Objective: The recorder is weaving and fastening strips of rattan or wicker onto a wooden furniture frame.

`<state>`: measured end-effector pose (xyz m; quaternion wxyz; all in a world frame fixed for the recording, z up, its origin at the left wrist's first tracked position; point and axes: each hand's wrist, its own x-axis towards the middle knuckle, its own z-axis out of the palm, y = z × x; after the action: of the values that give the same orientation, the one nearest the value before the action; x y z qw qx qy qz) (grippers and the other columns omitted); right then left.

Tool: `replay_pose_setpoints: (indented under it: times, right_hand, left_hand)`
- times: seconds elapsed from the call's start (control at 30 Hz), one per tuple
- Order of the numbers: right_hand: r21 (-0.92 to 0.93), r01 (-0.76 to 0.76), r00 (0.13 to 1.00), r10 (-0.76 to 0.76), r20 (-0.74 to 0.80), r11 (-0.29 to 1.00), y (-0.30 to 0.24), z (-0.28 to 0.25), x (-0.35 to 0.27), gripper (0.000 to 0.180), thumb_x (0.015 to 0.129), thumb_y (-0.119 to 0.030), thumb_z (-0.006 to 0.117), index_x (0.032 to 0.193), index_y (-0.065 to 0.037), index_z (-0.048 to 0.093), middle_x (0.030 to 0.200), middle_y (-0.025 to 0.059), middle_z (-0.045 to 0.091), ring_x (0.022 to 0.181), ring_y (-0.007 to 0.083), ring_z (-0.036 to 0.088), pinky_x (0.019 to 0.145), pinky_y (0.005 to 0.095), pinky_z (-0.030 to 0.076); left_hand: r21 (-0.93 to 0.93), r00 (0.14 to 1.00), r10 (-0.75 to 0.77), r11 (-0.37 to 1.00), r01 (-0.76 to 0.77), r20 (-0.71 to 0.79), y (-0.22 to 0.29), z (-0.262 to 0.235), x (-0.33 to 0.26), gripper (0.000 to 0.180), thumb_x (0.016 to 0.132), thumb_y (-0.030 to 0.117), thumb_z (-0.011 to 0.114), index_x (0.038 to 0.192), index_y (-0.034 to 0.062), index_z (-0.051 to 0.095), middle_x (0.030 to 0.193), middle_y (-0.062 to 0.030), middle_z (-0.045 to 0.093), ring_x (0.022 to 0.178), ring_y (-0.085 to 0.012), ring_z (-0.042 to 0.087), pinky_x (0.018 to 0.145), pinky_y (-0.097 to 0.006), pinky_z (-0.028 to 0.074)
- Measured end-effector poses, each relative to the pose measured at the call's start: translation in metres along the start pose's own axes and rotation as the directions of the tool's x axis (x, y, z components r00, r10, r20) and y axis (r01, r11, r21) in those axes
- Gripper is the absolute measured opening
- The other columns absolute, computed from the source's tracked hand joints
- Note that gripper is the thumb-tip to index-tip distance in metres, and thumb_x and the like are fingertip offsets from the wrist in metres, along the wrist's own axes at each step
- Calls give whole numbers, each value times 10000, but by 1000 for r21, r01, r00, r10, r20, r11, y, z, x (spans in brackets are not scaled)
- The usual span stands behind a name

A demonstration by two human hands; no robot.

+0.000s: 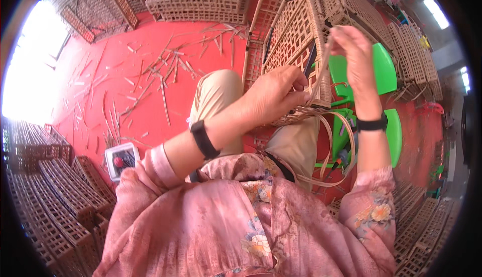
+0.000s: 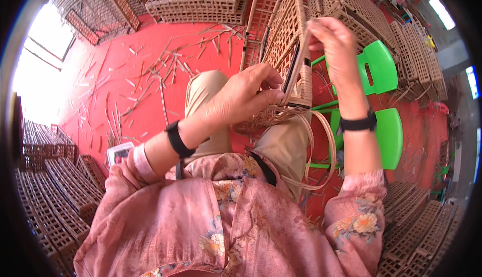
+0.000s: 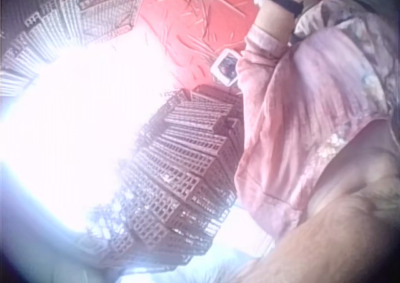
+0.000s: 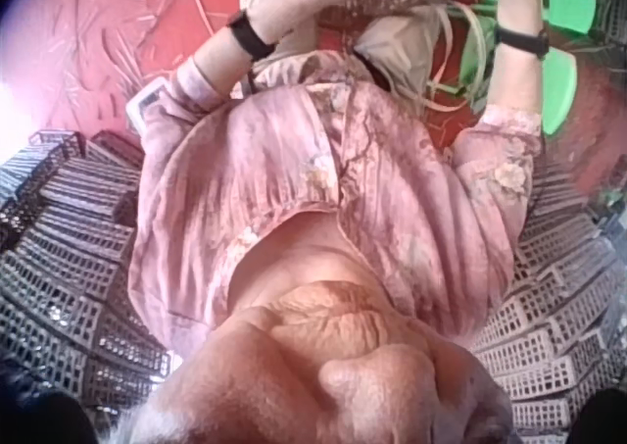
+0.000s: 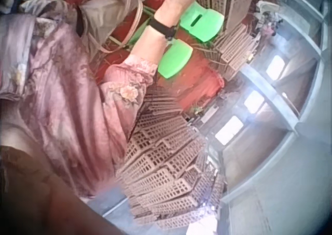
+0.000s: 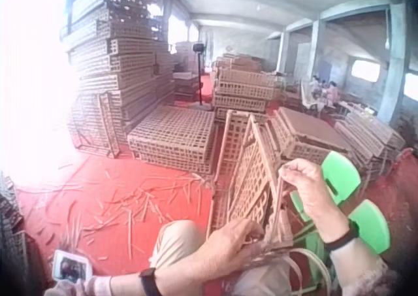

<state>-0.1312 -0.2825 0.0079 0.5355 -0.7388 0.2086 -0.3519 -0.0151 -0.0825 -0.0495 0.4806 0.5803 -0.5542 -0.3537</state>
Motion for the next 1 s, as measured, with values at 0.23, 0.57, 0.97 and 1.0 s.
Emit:
replay_pose_setpoints:
  times: [0.23,0.57,0.97,1.0]
  right_hand:
    - [-476,496,866,-455,207,726,40,25,24,144,792,-151,719,825,-12,701,1014,100,675,906,251,638,805,347,503]
    - [-256,325,937,-347,-45,910,-3,8,-25,276,878,-233,696,1069,-35,699,1133,96,668,1049,185,631,904,308,490]
    - [-208,-220,975,224,-1,953,-34,49,-203,337,879,-16,669,1211,7,615,848,60,646,778,116,615,699,277,506]
    - [-254,-184,982,189,-6,950,-15,53,-205,404,872,-17,671,1264,10,575,846,82,647,764,121,611,706,281,509]
  left_hand:
    - [689,748,660,515,-511,61,4,-1,-7,279,801,165,714,1052,68,639,1097,-59,603,957,-236,568,851,-367,440]
    - [506,928,361,785,-358,97,25,1,3,185,851,204,684,949,56,633,886,-126,662,859,-334,632,768,-420,502]
    - [180,931,-75,984,10,357,10,-19,38,394,824,265,731,1113,6,659,998,-133,693,929,-209,650,813,-335,515]
    - [155,919,-117,986,62,377,5,-21,39,448,805,299,735,1136,7,659,1047,-158,694,983,-243,661,850,-343,518]
